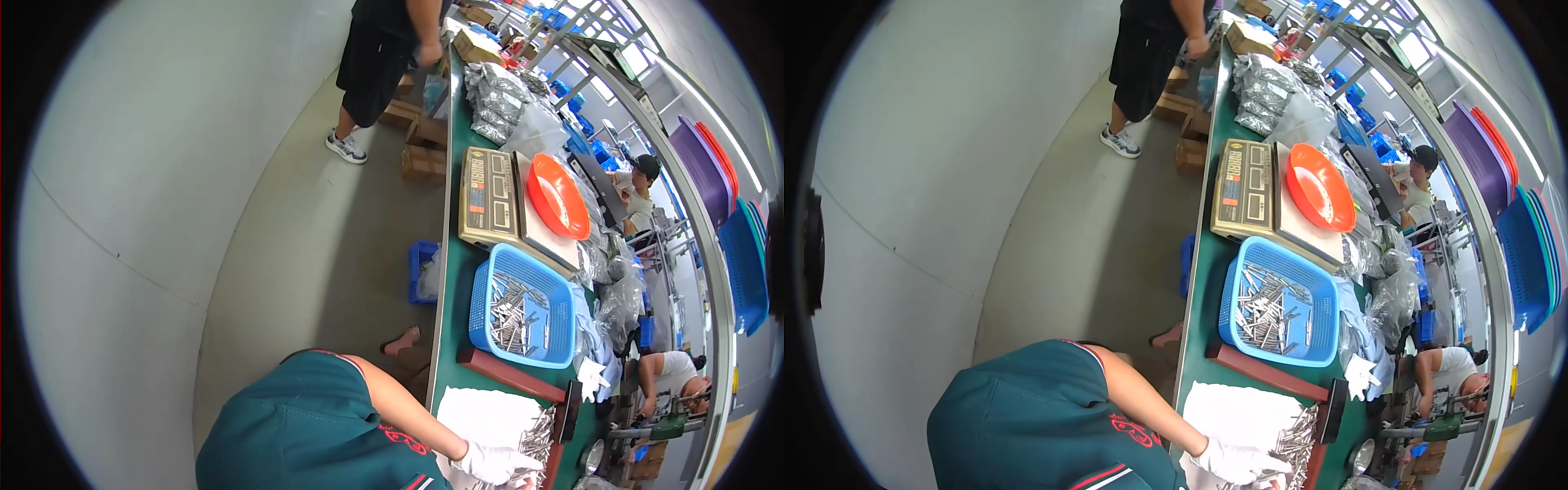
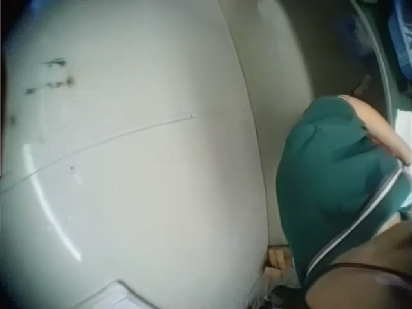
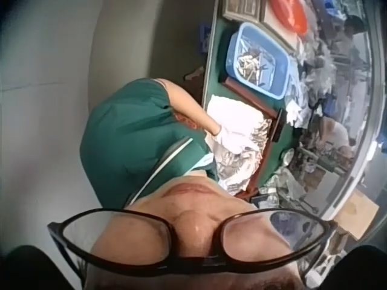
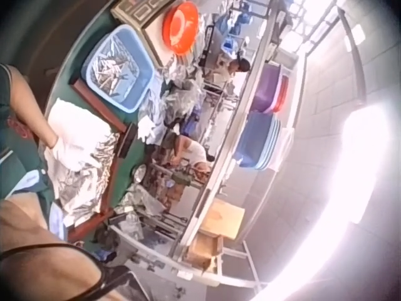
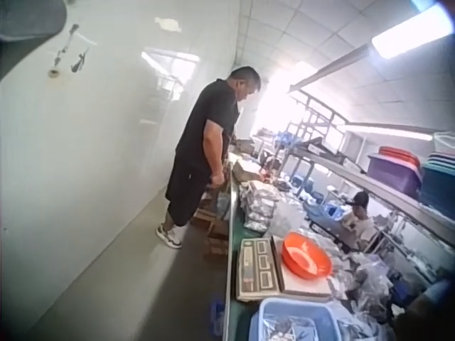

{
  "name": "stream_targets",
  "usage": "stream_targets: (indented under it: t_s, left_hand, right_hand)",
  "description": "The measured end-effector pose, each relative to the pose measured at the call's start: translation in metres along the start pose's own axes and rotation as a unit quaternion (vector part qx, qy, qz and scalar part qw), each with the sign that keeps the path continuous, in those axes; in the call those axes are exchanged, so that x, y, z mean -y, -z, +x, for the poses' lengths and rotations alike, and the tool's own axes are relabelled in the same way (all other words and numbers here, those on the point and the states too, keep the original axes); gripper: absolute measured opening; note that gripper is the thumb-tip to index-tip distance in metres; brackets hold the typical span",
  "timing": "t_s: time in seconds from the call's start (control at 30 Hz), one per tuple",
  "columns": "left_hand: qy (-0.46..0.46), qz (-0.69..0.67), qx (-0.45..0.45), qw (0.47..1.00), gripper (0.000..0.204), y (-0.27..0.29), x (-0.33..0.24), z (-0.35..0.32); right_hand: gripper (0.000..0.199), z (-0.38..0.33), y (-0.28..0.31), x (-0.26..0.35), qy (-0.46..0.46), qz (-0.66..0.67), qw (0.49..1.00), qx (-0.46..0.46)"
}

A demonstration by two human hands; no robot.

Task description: Polishing small cylindrical metal pins using a sanding block at a manufacturing workbench.

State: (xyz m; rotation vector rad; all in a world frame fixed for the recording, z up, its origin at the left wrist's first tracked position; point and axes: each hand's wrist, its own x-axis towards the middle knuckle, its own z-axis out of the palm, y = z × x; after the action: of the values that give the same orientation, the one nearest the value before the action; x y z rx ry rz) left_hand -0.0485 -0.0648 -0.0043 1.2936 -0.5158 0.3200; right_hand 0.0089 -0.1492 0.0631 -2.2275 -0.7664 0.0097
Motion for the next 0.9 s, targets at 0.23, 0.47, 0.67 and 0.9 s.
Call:
stream_targets:
  t_s: [0.23, 0.47, 0.67, 0.9]
  left_hand:
    - [0.137, 0.073, 0.076, 0.985, 0.062, -0.008, -0.009, 0.004]
    - [0.023, -0.084, 0.117, 0.989, 0.056, -0.006, 0.047, 0.003]
    - [0.049, -0.173, 0.136, 0.974, 0.053, -0.004, 0.034, 0.001]
    - [0.229, -0.134, 0.179, 0.947, 0.064, 0.003, -0.010, 0.016]
  right_hand:
    - [0.030, 0.004, -0.009, -0.021, -0.029, 0.078, 0.997, 0.008]
    - [0.029, -0.012, -0.008, -0.047, -0.080, 0.146, 0.986, 0.010]
    - [0.028, -0.032, 0.001, -0.069, -0.123, 0.186, 0.975, 0.004]
    - [0.028, -0.045, 0.003, -0.082, -0.138, 0.233, 0.963, 0.008]
